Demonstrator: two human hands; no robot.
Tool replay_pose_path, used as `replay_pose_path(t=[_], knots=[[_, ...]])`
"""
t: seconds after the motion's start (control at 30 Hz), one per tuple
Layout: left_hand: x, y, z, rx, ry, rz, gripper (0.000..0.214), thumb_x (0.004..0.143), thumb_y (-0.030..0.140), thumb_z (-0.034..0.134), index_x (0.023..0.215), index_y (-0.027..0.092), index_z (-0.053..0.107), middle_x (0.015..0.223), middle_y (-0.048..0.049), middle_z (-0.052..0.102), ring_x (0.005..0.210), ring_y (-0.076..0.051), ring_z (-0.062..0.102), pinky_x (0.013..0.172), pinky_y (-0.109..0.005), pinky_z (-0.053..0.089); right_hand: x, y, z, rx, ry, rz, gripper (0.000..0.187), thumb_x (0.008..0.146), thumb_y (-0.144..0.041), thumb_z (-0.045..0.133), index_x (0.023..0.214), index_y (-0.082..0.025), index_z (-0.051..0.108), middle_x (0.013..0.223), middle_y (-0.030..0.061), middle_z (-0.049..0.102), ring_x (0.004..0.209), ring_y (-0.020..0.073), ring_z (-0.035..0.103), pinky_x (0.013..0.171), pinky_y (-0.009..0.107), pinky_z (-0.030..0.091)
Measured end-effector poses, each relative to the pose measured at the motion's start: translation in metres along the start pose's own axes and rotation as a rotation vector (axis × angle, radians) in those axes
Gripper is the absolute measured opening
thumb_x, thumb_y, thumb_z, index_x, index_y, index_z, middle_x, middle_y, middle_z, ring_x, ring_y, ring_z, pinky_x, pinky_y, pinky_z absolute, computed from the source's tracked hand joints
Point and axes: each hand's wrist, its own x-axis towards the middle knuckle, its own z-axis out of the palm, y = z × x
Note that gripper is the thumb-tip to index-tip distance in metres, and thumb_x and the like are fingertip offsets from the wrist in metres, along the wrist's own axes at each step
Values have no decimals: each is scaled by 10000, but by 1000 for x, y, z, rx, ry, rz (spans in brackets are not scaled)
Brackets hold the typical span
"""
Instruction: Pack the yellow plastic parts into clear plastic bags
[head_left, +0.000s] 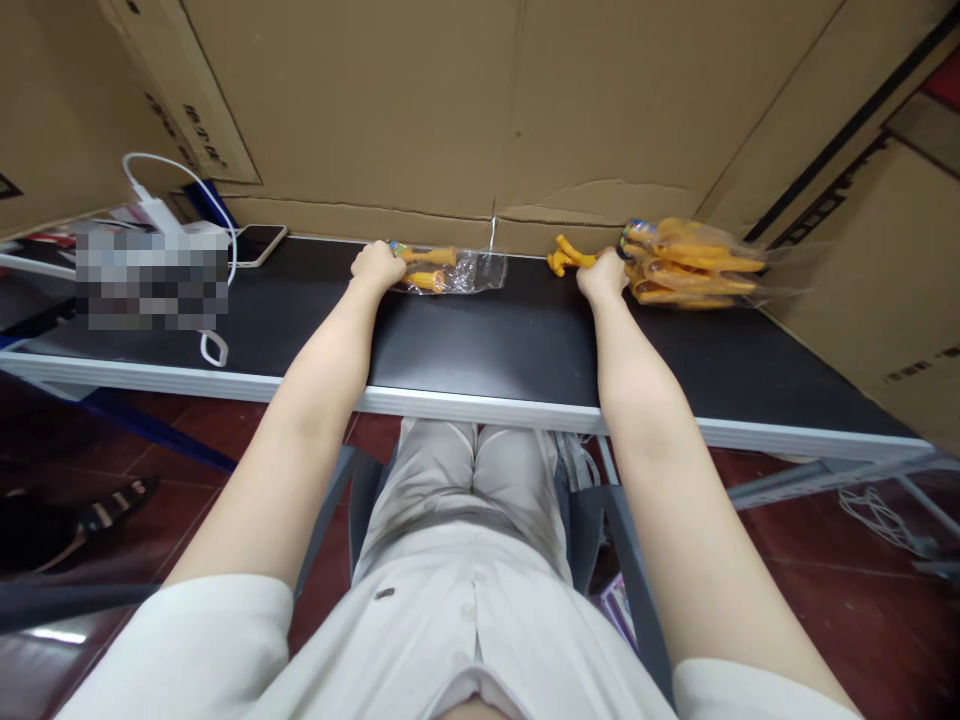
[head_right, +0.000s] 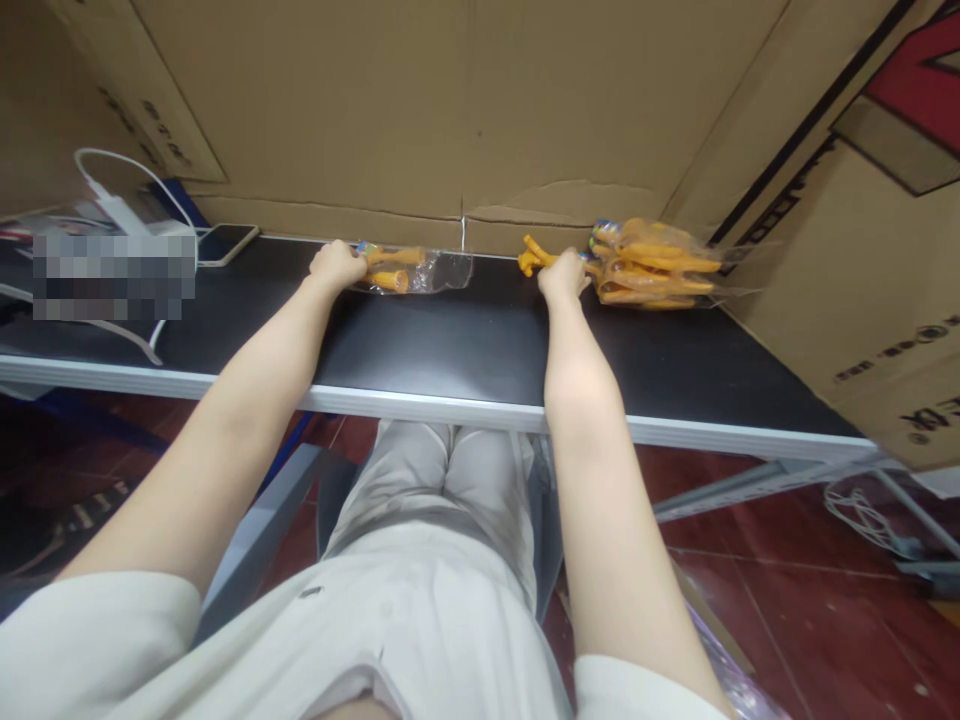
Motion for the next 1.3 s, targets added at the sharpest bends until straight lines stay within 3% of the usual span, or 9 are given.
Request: replay_pose_path(t=[0.17, 0.27, 0.53, 0.73, 0.87, 1.13, 1.3], knots=[[0, 0, 0, 16, -19, -2, 653, 970, 345, 519, 1540, 71, 681, 1600, -249, 655, 1485, -387, 631, 1255, -453, 496, 19, -3, 9, 105, 146, -110, 409, 974, -182, 637, 1372, -87, 644, 1378, 248, 721, 1314, 352, 703, 1132, 521, 535], [1, -1, 0, -19, -20, -7, 649, 954, 364, 571, 1528, 88, 697, 1593, -251, 659, 1490, -403, 623, 1266, -465, 483, 29, -3, 16, 138, 193, -241, 364, 1068, -326, 555, 1372, -143, 638, 1308, 196, 734, 1240, 333, 723, 1089, 534, 553], [6, -2, 3, -1, 0, -5, 617, 954, 340, 548, 1498, 113, 730, 1566, -233, 689, 1482, -401, 639, 1259, -466, 509, 25, -15, 20, 172, 196, -373, 441, 1124, -470, 491, 1405, -164, 637, 1275, 158, 722, 1227, 310, 722, 1074, 500, 555], [5, -2, 3, -12, 8, 3, 580, 962, 288, 547, 1473, 98, 743, 1541, -242, 703, 1464, -400, 655, 1248, -465, 514, 12, -29, 14, 151, 171, -451, 382, 1111, -381, 521, 1421, -189, 633, 1387, 173, 706, 1280, 293, 708, 1117, 489, 555], [2, 1, 1, -21, 4, 0, 623, 939, 288, 566, 1502, 63, 709, 1564, -268, 678, 1464, -405, 648, 1234, -459, 515, -9, -39, 8, 154, 83, -514, 349, 1062, -312, 623, 1405, -255, 643, 1441, 146, 703, 1321, 295, 685, 1150, 475, 552], [3, 1, 2, -16, -2, -13, 672, 931, 365, 587, 1532, 82, 687, 1574, -259, 669, 1476, -414, 626, 1255, -455, 492, -29, -49, 25, 162, -263, -627, 444, 811, -236, 930, 1214, -220, 745, 1336, 139, 757, 1352, 381, 669, 1241, 571, 468], [2, 4, 1, -4, 19, -12, 666, 977, 392, 570, 1560, 81, 653, 1585, -260, 658, 1500, -432, 605, 1280, -481, 481, -24, -47, 25, 55, -314, -581, 346, 724, -145, 972, 995, -200, 764, 1191, 128, 777, 1350, 409, 669, 1273, 646, 418]])
